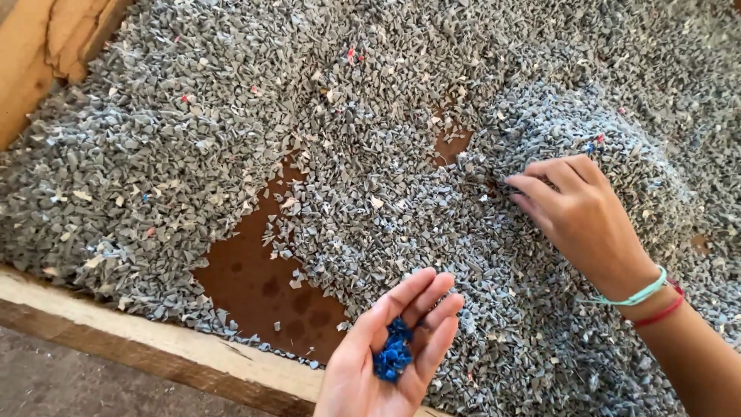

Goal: The person sorts through a large pile of shredded plastic flakes on a wooden table, picking out blue pieces by hand and collecting them in their palm. The person repeatedly sifts through the grey and white flakes to find and remove the blue ones.

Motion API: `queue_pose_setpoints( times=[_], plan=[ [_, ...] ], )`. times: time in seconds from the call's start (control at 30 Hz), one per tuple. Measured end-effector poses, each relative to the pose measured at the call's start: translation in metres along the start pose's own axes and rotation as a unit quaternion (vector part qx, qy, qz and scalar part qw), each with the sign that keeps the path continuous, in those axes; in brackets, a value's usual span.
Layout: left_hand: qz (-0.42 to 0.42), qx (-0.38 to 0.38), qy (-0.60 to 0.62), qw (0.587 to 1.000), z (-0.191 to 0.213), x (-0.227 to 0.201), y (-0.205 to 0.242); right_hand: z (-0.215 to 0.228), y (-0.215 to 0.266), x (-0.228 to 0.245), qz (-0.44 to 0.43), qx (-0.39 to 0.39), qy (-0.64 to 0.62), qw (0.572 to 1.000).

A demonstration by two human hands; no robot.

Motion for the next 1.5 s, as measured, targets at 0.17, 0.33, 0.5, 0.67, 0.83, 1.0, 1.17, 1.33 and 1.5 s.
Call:
queue_pose_setpoints(
  times=[0.17, 0.33, 0.5, 0.67, 0.83, 1.0, 1.17, 1.33, 1.5],
  plan=[
    [-0.010, 0.026, 0.014, 1.000, -0.002, -0.001, -0.001, -0.015, -0.003, -0.011, -0.057, 0.056, -0.121, 0.989],
    [-0.010, 0.029, 0.011, 0.999, -0.003, -0.002, 0.000, 0.013, 0.003, -0.023, -0.106, 0.007, -0.225, 0.969],
    [-0.008, 0.040, 0.013, 0.999, -0.002, -0.001, -0.001, 0.029, 0.023, -0.048, -0.189, 0.019, -0.267, 0.945],
    [-0.009, 0.035, 0.011, 0.999, -0.002, -0.001, 0.001, 0.029, 0.038, -0.031, -0.139, 0.023, -0.206, 0.968],
    [-0.007, 0.040, 0.020, 0.999, -0.002, 0.000, 0.000, 0.028, 0.033, 0.004, -0.085, 0.025, -0.189, 0.978],
    [-0.001, 0.061, 0.018, 0.998, -0.001, 0.000, -0.001, 0.011, 0.026, 0.007, -0.046, 0.011, -0.161, 0.986],
    [-0.005, 0.052, 0.008, 0.999, -0.001, 0.000, 0.000, -0.002, 0.015, 0.005, -0.055, 0.027, -0.153, 0.986],
    [-0.002, 0.058, 0.018, 0.998, -0.003, -0.001, 0.001, 0.025, 0.025, -0.005, -0.089, -0.028, -0.191, 0.977],
    [0.009, 0.090, 0.023, 0.996, -0.008, 0.006, -0.001, 0.051, 0.055, -0.016, -0.148, -0.031, -0.206, 0.967]
  ],
)
Point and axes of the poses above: each hand's wrist, its own y-axis away from the middle knuckle, its own z-axis out of the back of the hand, x = y × z, the point moved 9 cm from there along -y, towards the middle knuckle, and after that the axes turned 8 degrees about -z, right-handed, at the moved point
